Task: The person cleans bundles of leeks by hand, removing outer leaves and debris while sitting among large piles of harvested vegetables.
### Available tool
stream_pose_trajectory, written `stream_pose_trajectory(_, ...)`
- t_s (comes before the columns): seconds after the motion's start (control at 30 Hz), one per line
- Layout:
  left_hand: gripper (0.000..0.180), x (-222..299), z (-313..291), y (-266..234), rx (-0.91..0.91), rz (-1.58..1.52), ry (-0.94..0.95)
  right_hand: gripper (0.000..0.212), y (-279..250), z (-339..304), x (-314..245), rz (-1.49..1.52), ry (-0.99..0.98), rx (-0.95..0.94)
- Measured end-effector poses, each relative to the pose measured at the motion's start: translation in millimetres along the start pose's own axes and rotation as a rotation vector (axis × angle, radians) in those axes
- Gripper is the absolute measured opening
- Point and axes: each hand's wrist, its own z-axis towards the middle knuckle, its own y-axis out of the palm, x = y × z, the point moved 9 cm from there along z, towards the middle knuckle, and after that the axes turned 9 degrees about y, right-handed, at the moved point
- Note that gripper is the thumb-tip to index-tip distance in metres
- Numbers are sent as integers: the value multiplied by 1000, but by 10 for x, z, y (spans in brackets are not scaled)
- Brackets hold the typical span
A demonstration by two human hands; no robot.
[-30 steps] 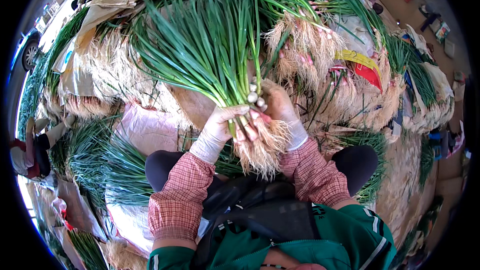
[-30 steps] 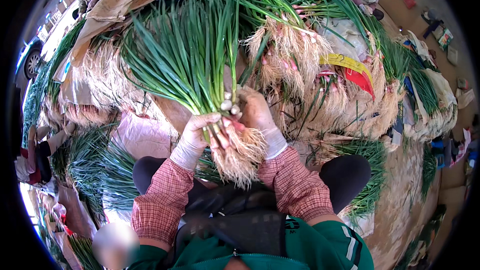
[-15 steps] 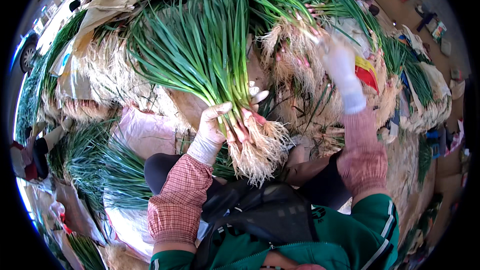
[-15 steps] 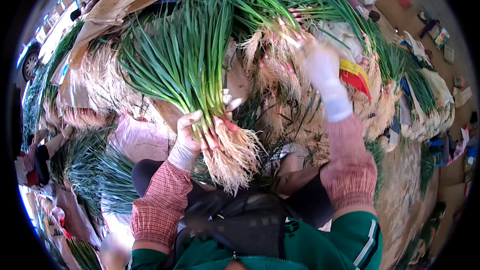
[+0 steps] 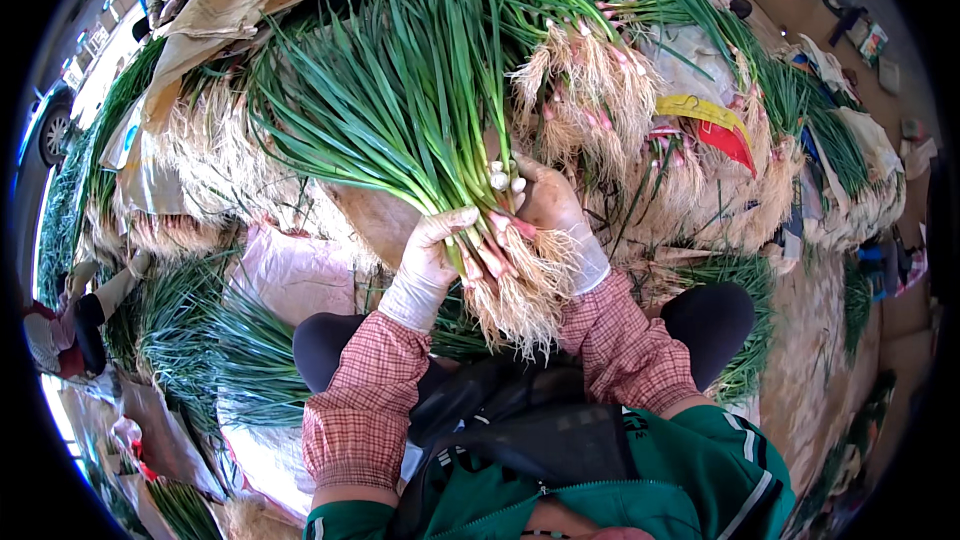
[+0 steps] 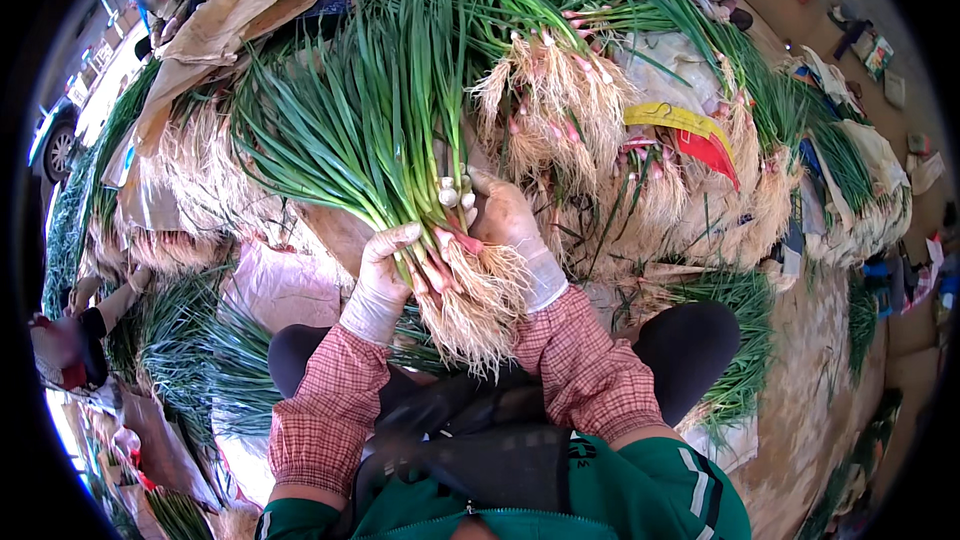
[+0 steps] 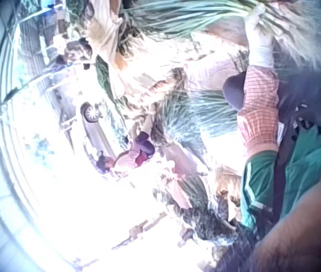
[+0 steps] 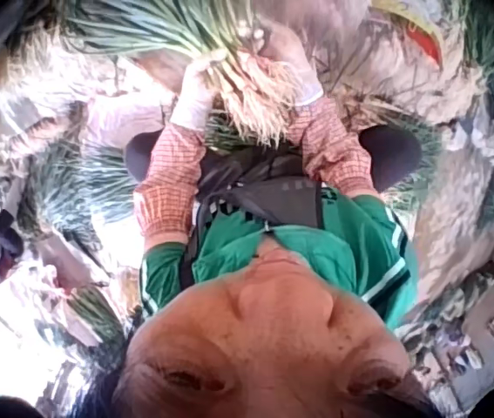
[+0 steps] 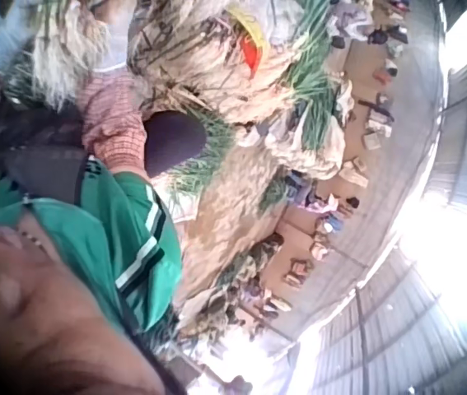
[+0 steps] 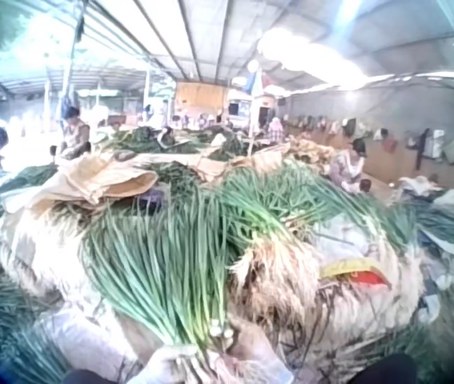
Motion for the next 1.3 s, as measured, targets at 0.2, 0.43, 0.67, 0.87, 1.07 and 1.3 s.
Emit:
stream_pose_trajectory(0.2,61,101,41,45,53,-101,157,18,-167,58,178,447,185,-212)
stream_pose_trajectory(0.43,73,97,25,142,-133,-184,62,12,-1617,-27,-1965,-781,-713,761)
stream_pose_trajectory(0.67,66,402,7,455,-187,-106,179,39,-1539,451,-1592,-61,-104,98)
stream_pose_trajectory(0.87,72,487,3,318,-100,-154,228,40,-1792,394,-1634,189,-57,124)
stream_pose_trajectory(1.07,69,477,-40,366,-52,-127,310,29,-1155,76,-1467,-112,-242,-172)
stream_pose_trajectory(1.3,67,177,-54,94,-67,-67,67,39,-13,-437,47,-428,-12,-350)
